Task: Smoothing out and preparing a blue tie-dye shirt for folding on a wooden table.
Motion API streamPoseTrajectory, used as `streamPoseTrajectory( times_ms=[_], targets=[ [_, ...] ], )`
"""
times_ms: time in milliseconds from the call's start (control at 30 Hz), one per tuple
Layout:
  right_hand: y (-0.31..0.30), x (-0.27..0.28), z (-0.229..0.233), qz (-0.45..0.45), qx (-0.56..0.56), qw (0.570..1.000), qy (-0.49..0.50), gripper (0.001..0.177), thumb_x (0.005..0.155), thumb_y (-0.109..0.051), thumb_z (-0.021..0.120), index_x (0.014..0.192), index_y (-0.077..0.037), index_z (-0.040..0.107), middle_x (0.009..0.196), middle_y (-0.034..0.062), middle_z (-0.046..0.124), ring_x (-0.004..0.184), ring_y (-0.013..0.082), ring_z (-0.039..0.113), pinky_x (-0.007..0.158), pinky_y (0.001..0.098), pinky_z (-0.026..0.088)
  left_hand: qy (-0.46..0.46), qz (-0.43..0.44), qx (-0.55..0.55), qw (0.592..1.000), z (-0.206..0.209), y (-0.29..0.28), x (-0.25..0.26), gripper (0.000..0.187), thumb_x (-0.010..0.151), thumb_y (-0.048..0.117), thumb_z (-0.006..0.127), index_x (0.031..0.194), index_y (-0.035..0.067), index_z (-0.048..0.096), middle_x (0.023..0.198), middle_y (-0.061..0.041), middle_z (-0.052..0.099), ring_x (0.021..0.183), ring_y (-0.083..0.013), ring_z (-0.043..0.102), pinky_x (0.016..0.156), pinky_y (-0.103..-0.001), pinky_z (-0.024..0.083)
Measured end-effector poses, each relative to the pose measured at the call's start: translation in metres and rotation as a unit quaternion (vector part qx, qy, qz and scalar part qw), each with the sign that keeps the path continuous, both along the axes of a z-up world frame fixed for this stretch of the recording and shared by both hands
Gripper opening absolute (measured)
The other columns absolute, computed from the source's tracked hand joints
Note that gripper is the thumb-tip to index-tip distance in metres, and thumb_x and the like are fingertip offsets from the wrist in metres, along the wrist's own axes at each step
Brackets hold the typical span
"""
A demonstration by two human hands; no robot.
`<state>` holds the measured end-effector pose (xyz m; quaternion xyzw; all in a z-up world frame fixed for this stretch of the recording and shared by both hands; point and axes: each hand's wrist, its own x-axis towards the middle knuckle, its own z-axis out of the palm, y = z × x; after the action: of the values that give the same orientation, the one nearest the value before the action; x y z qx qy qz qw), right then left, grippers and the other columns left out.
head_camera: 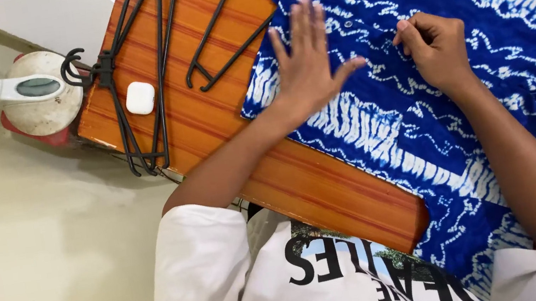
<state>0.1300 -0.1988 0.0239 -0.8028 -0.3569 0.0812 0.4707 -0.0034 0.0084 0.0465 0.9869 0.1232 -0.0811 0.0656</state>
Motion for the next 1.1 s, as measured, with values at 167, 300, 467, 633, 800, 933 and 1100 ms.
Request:
streamPoseTrajectory(
  times_ms=[167, 300, 467, 633, 800, 933, 1100],
  targets=[
    [-0.001, 0.004, -0.005, 0.0, 0.013, 1.0, -0.002, 0.031, 0.115, -0.018, 0.061, 0.092, -0.001, 0.072, 0.069, 0.0019, 0.062, 0.06, 0.0053, 0.053, 0.055, 0.0249, 0.037, 0.003, -0.159, -0.008, 0.987, 0.001, -0.039, -0.017, 0.108, 0.099, 0.085, 0.019, 0.165, 0.005, -0.011, 0.173, -0.013, -0.015, 0.159, -0.0282, -0.014, 0.127, -0.064, -0.003],
    [-0.001, 0.004, -0.006, 0.003, 0.011, 1.0, 0.0, 0.032, 0.115, -0.018, 0.061, 0.091, 0.0, 0.071, 0.07, 0.0022, 0.062, 0.06, 0.0057, 0.052, 0.055, 0.0249, 0.037, -0.139, -0.132, -0.258, 0.947, -0.091, -0.03, 0.002, 0.113, 0.095, 0.086, 0.026, 0.163, 0.005, -0.016, 0.171, -0.012, -0.017, 0.157, -0.0268, -0.014, 0.128, -0.06, 0.001],
    [0.0, 0.003, -0.003, 0.006, 0.007, 1.0, 0.001, 0.032, 0.116, -0.018, 0.06, 0.092, 0.0, 0.072, 0.07, 0.0027, 0.061, 0.06, 0.0062, 0.051, 0.054, 0.0252, 0.036, -0.031, -0.005, -0.126, 0.992, -0.002, 0.001, 0.001, 0.113, 0.099, 0.084, 0.028, 0.163, 0.001, -0.013, 0.171, -0.019, -0.017, 0.158, -0.0314, -0.014, 0.125, -0.063, -0.004],
    [-0.001, 0.006, -0.008, 0.007, 0.015, 1.0, 0.001, 0.032, 0.116, -0.017, 0.06, 0.092, 0.0, 0.071, 0.071, 0.0025, 0.061, 0.062, 0.0053, 0.052, 0.056, 0.0249, 0.037, 0.023, -0.108, -0.016, 0.994, 0.025, -0.035, -0.019, 0.104, 0.101, 0.081, 0.025, 0.166, 0.006, -0.008, 0.173, -0.016, -0.013, 0.16, -0.0309, -0.013, 0.126, -0.066, -0.007],
    [0.0, 0.004, -0.004, -0.002, 0.011, 1.0, 0.012, 0.032, 0.116, -0.017, 0.06, 0.091, -0.001, 0.071, 0.07, 0.0016, 0.061, 0.06, 0.0042, 0.051, 0.055, 0.0245, 0.037, -0.056, -0.173, -0.149, 0.972, -0.039, -0.033, -0.012, 0.108, 0.093, 0.084, 0.024, 0.163, 0.007, -0.008, 0.17, -0.013, -0.016, 0.156, -0.0307, -0.018, 0.12, -0.065, -0.004],
    [0.001, 0.0, 0.001, -0.006, 0.01, 0.999, 0.032, 0.032, 0.115, -0.018, 0.06, 0.09, -0.001, 0.07, 0.069, 0.0011, 0.06, 0.058, 0.0041, 0.048, 0.053, 0.0249, 0.034, -0.062, -0.026, -0.157, 0.985, -0.003, 0.0, 0.002, 0.117, 0.09, 0.087, 0.026, 0.161, 0.001, -0.01, 0.168, -0.017, -0.019, 0.154, -0.0343, -0.021, 0.118, -0.063, -0.007],
    [-0.001, 0.004, -0.005, -0.003, 0.008, 1.0, 0.029, 0.033, 0.115, -0.018, 0.06, 0.09, 0.0, 0.07, 0.069, 0.001, 0.06, 0.058, 0.0043, 0.047, 0.053, 0.0252, 0.033, 0.038, -0.062, -0.019, 0.997, 0.03, -0.008, -0.008, 0.107, 0.1, 0.083, 0.028, 0.167, 0.007, -0.009, 0.172, -0.017, -0.017, 0.158, -0.0332, -0.017, 0.123, -0.07, -0.011]
  ],
)
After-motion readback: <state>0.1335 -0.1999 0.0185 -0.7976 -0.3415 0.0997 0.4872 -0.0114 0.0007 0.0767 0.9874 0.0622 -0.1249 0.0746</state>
